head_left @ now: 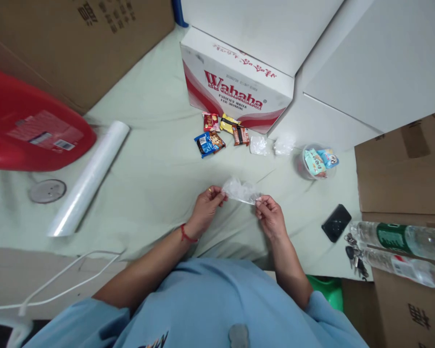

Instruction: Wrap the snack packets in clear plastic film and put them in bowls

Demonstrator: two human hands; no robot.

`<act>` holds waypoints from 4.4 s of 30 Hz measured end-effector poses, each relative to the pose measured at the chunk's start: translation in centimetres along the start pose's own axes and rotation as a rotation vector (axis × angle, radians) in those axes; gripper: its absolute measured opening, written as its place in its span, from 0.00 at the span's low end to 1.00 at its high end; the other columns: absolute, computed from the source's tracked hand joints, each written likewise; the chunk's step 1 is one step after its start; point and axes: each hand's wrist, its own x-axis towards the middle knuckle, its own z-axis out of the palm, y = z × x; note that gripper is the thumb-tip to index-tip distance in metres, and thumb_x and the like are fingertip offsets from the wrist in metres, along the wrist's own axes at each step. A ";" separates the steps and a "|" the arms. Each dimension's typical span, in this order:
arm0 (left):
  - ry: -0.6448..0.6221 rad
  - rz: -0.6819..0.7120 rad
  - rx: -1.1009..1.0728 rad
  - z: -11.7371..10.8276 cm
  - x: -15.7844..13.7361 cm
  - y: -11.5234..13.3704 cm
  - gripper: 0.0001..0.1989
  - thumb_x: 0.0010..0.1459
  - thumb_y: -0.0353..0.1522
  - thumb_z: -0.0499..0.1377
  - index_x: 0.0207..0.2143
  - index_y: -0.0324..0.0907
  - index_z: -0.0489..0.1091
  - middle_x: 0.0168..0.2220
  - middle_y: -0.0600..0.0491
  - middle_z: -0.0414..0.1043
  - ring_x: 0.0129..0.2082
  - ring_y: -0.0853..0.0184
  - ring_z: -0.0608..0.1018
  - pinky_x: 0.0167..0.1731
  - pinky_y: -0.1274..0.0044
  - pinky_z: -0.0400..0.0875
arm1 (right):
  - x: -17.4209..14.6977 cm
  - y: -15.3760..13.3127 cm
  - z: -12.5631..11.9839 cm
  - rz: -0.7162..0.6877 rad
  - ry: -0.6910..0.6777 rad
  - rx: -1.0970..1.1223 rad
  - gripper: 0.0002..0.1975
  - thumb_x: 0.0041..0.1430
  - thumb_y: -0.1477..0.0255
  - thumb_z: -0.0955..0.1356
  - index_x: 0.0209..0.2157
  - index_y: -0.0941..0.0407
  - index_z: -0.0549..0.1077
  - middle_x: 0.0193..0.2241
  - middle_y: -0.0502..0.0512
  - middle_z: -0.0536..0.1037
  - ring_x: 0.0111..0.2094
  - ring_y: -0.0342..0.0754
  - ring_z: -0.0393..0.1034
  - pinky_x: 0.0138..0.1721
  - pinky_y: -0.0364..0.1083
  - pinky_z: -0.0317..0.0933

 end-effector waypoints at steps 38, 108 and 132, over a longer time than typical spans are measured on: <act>-0.162 -0.061 -0.093 -1.1 -1.3 0.7 0.26 0.54 0.56 0.68 0.28 0.42 0.74 0.28 0.54 0.74 0.31 0.68 0.73 0.38 0.74 0.71 | 0.5 -1.2 -2.0 0.026 0.026 0.095 0.16 0.48 0.63 0.79 0.33 0.54 0.73 0.22 0.43 0.66 0.21 0.38 0.55 0.22 0.39 0.50; -0.417 0.034 0.611 -8.1 -7.7 4.7 0.20 0.55 0.48 0.64 0.46 0.50 0.81 0.53 0.45 0.82 0.54 0.50 0.81 0.55 0.65 0.75 | -1.5 1.4 0.8 -0.238 -0.097 -0.459 0.16 0.63 0.60 0.71 0.48 0.53 0.77 0.39 0.55 0.84 0.37 0.48 0.79 0.43 0.48 0.74; -0.038 -0.036 0.269 -3.4 -1.3 3.4 0.13 0.49 0.41 0.61 0.33 0.42 0.74 0.26 0.57 0.73 0.26 0.66 0.72 0.29 0.76 0.65 | -2.4 -0.7 -0.4 -0.488 -0.126 -0.521 0.14 0.67 0.54 0.71 0.40 0.50 0.82 0.44 0.57 0.83 0.51 0.55 0.76 0.56 0.56 0.70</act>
